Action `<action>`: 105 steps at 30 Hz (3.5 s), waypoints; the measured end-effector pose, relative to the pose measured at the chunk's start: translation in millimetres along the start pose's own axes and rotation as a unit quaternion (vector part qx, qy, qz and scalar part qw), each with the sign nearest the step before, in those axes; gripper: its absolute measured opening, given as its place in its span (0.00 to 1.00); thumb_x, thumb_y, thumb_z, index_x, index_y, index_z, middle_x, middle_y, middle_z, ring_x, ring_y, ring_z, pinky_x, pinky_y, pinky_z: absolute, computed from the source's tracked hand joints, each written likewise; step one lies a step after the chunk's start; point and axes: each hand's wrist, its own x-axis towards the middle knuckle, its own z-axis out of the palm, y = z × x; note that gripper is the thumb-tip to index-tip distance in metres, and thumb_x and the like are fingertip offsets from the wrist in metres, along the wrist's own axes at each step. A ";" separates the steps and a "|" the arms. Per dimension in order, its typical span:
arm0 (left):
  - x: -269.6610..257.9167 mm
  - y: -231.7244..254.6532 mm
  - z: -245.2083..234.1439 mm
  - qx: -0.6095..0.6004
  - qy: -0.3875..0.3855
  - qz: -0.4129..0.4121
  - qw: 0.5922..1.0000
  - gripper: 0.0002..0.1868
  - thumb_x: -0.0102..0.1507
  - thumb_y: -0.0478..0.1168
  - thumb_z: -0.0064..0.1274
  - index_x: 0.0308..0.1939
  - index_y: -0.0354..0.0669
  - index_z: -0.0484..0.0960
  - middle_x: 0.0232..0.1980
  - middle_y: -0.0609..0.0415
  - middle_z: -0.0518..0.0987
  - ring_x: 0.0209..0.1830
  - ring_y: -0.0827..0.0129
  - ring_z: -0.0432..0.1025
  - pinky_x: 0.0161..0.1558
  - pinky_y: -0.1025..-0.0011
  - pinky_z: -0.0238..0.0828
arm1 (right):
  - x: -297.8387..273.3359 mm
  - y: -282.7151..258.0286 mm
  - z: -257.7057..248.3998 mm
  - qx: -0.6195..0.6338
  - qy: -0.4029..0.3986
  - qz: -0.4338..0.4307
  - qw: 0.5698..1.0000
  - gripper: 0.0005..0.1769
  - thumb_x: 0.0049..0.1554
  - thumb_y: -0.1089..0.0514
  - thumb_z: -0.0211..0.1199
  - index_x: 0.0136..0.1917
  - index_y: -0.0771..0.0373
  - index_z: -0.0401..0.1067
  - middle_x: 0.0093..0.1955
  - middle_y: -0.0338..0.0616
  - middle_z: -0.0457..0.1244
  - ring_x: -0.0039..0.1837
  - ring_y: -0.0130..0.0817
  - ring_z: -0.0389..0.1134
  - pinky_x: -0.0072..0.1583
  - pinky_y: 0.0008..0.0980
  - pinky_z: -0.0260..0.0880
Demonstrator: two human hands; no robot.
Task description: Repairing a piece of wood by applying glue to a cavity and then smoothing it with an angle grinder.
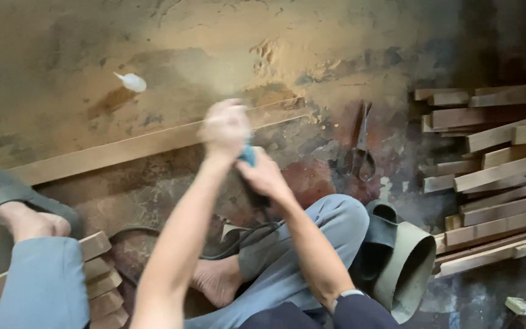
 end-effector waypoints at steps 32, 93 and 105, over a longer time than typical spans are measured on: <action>-29.2 -149.4 -161.0 -0.140 -0.041 -0.151 0.978 0.31 0.73 0.56 0.41 0.71 0.38 0.68 0.69 0.42 0.75 0.71 0.57 0.70 0.71 0.62 0.65 | 3.9 -65.3 53.2 -0.005 -0.067 -0.045 0.997 0.37 0.47 0.35 0.69 0.58 0.63 0.71 0.51 0.56 0.70 0.55 0.47 0.72 0.57 0.43 0.70; 0.1 -251.3 -185.2 0.240 -0.397 -0.006 0.886 0.40 0.59 0.55 0.61 0.70 0.39 0.69 0.61 0.38 0.71 0.63 0.43 0.65 0.63 0.57 0.65 | -22.7 2.4 -35.8 0.143 0.031 -0.028 0.989 0.24 0.51 0.48 0.71 0.53 0.67 0.73 0.43 0.42 0.68 0.43 0.28 0.68 0.46 0.33 0.71; 0.2 -259.0 -180.5 0.234 -0.392 -0.004 0.890 0.33 0.62 0.53 0.57 0.67 0.41 0.72 0.65 0.38 0.71 0.67 0.43 0.65 0.65 0.56 0.65 | -15.5 -55.6 20.1 0.037 -0.041 -0.046 0.997 0.30 0.50 0.39 0.71 0.54 0.65 0.73 0.44 0.45 0.69 0.48 0.34 0.71 0.53 0.36 0.71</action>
